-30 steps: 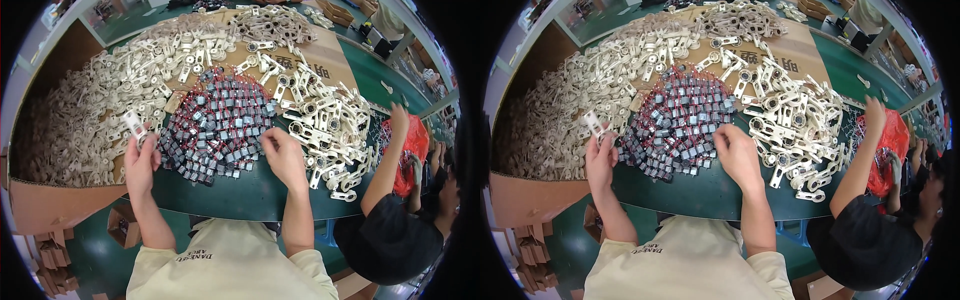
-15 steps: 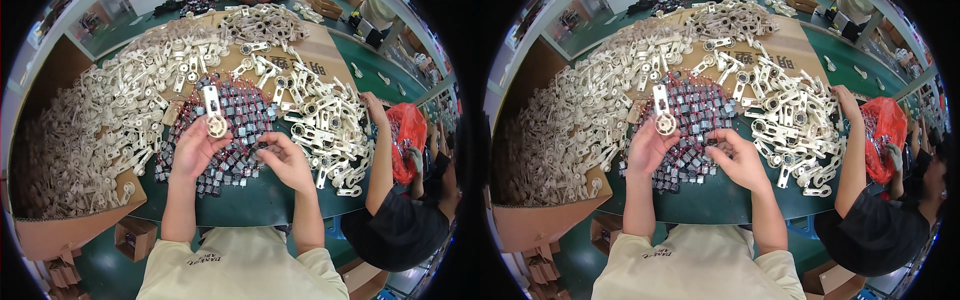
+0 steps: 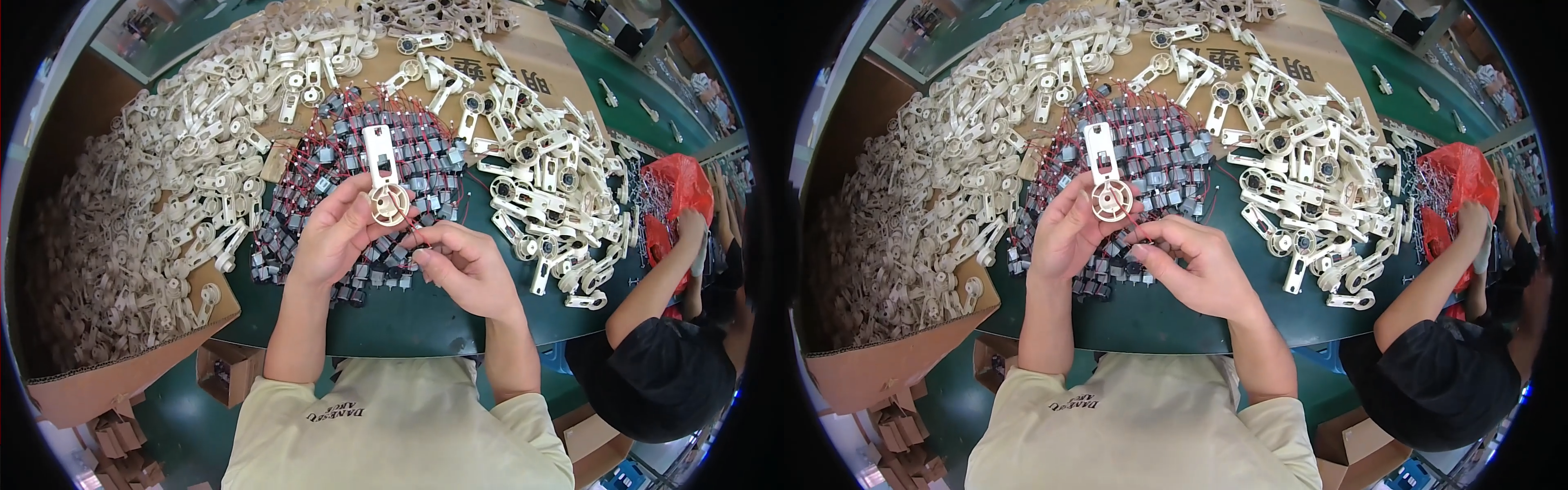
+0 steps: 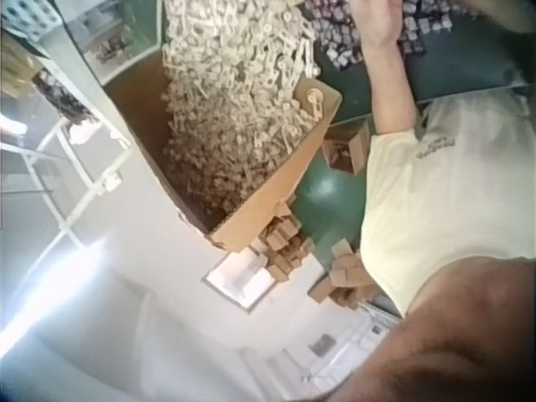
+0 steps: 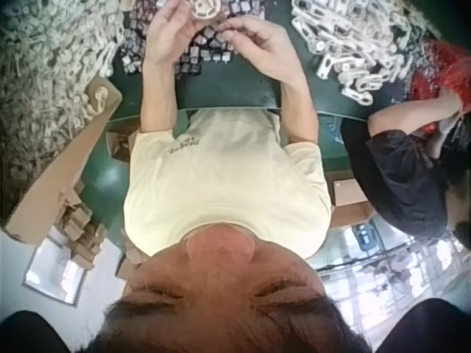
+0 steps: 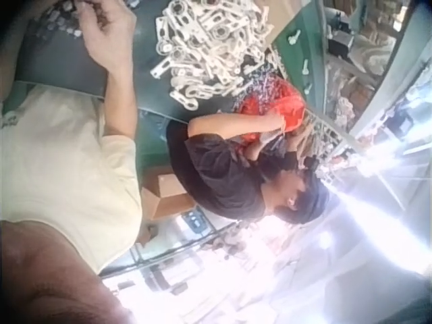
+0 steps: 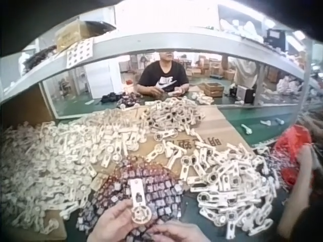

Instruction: The person assembles small plastic housings by hand, inserting small motors and internal components into them.

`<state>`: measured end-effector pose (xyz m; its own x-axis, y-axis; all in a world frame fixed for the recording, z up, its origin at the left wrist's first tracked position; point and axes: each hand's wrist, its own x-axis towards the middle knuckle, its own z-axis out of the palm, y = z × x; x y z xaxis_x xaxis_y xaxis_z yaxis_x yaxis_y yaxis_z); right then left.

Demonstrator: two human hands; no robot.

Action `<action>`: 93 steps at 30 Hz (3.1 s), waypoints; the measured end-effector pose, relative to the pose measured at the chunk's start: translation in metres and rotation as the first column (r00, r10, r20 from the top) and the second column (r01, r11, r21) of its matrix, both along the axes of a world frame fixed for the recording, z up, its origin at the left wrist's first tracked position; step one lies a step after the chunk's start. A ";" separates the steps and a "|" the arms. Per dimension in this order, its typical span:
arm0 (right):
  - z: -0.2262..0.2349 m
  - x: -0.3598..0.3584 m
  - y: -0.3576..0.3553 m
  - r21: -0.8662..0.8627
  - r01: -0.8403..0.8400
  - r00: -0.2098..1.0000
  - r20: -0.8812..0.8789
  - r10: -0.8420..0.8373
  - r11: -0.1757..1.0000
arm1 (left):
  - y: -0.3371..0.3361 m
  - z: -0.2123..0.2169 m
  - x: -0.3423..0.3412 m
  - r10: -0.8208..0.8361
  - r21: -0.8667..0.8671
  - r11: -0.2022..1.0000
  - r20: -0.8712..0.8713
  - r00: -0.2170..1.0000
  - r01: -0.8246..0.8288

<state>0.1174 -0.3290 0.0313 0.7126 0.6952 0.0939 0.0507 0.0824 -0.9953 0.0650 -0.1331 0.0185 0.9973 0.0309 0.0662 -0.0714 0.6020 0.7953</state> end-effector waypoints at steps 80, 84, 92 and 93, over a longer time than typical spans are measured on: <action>-0.024 0.002 0.021 0.030 0.368 0.926 0.080 -0.369 0.929 | -0.028 -0.008 0.000 0.030 0.203 0.979 -0.096 0.995 -0.010; -0.022 0.002 0.015 0.008 0.393 0.912 0.122 -0.391 0.920 | -0.036 -0.006 0.003 0.047 0.244 0.969 -0.013 0.999 -0.043; -0.026 0.004 0.012 -0.002 0.394 0.917 0.062 -0.393 0.919 | -0.042 -0.006 0.001 0.073 0.317 0.946 -0.027 0.997 -0.061; -0.028 0.004 0.013 -0.001 0.396 0.916 0.063 -0.395 0.918 | -0.041 -0.006 0.001 0.067 0.286 0.957 -0.050 0.996 -0.050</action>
